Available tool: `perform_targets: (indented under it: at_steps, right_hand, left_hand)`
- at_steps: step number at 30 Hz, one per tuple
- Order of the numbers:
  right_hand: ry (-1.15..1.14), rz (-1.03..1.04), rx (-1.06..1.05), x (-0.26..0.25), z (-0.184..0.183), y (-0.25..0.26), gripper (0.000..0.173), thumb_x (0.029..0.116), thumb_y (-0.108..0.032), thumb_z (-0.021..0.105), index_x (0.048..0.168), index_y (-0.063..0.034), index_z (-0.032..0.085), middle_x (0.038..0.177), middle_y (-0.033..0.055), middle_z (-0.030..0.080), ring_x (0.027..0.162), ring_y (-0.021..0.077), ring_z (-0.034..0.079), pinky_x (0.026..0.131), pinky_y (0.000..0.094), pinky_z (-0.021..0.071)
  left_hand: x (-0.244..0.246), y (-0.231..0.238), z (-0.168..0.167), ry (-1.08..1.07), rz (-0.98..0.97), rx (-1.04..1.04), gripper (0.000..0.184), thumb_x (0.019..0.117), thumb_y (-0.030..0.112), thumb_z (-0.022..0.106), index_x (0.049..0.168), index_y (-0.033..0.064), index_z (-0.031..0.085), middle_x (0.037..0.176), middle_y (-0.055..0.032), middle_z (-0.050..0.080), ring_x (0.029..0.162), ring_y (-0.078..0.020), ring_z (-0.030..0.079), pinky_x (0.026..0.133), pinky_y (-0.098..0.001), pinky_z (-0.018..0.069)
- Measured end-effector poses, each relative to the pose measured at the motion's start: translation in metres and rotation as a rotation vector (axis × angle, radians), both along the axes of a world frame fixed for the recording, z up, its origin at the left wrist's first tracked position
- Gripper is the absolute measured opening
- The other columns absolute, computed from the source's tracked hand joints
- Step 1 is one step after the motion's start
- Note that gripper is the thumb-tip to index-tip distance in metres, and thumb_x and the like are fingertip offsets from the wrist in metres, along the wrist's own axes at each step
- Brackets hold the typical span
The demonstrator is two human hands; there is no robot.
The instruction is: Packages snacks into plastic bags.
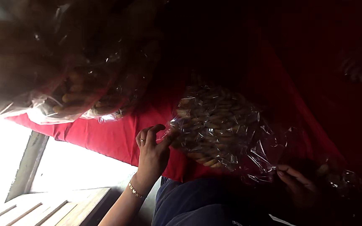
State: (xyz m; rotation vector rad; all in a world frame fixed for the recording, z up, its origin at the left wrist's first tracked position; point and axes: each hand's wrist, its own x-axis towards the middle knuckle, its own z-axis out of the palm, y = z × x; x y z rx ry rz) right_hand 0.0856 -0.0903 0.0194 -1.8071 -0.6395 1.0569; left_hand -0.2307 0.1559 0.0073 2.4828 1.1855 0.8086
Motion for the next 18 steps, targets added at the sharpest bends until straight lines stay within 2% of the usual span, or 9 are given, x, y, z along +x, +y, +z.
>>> perform_targets:
  at_steps: [3,5,10,14,15,18]
  right_hand:
    - [-0.019,-0.005,-0.014,-0.001,-0.001,0.004,0.030,0.0978,-0.002,0.044,0.101,-0.0176,0.069,0.089,-0.0168,0.070,0.080,-0.0040,0.065,0.076,0.0164,0.0551]
    - [-0.026,0.002,-0.019,0.000,0.000,0.007,0.030,0.0973,-0.001,0.045,0.100,-0.0182,0.070,0.090,-0.0181,0.070,0.081,-0.0055,0.065,0.076,0.0158,0.0548]
    - [-0.008,-0.004,-0.088,0.005,-0.001,0.007,0.027,0.0967,-0.001,0.044,0.102,-0.0130,0.068,0.092,-0.0170,0.069,0.084,-0.0059,0.064,0.079,0.0165,0.0548]
    - [-0.014,-0.023,-0.114,0.003,-0.002,0.008,0.025,0.0968,0.001,0.044,0.101,-0.0099,0.066,0.091,-0.0165,0.068,0.085,-0.0068,0.063,0.080,0.0161,0.0540]
    - [-0.011,-0.019,-0.113,0.003,-0.003,0.008,0.025,0.0971,0.001,0.045,0.101,-0.0105,0.066,0.092,-0.0168,0.068,0.085,-0.0072,0.063,0.080,0.0160,0.0540]
    - [0.002,0.009,-0.096,0.004,-0.003,0.006,0.025,0.0983,0.000,0.045,0.104,-0.0108,0.067,0.094,-0.0165,0.069,0.086,-0.0065,0.064,0.080,0.0169,0.0548]
  left_hand:
    - [0.009,0.013,0.007,0.036,0.044,-0.027,0.043,0.0918,0.002,0.053,0.115,0.0291,0.077,0.113,-0.0147,0.064,0.106,-0.0309,0.055,0.093,-0.0481,0.0345]
    - [0.013,0.021,0.004,0.101,0.035,-0.052,0.045,0.0896,-0.001,0.052,0.111,0.0280,0.078,0.116,-0.0149,0.065,0.107,-0.0335,0.058,0.094,-0.0520,0.0367]
    - [0.022,0.031,0.008,0.135,-0.009,-0.068,0.045,0.0866,-0.006,0.051,0.103,0.0263,0.079,0.116,-0.0142,0.067,0.109,-0.0347,0.059,0.095,-0.0533,0.0374]
    - [0.036,0.045,0.014,0.155,-0.036,-0.006,0.060,0.0852,-0.010,0.052,0.119,0.0342,0.075,0.117,-0.0202,0.064,0.110,-0.0415,0.058,0.095,-0.0591,0.0378]
    - [0.039,0.048,0.013,0.176,-0.054,0.000,0.061,0.0847,-0.010,0.052,0.119,0.0358,0.075,0.119,-0.0199,0.064,0.110,-0.0417,0.059,0.095,-0.0600,0.0380]
    - [0.045,0.052,0.008,0.191,-0.090,-0.005,0.055,0.0847,-0.008,0.053,0.111,0.0337,0.078,0.120,-0.0181,0.065,0.111,-0.0410,0.059,0.095,-0.0604,0.0383]
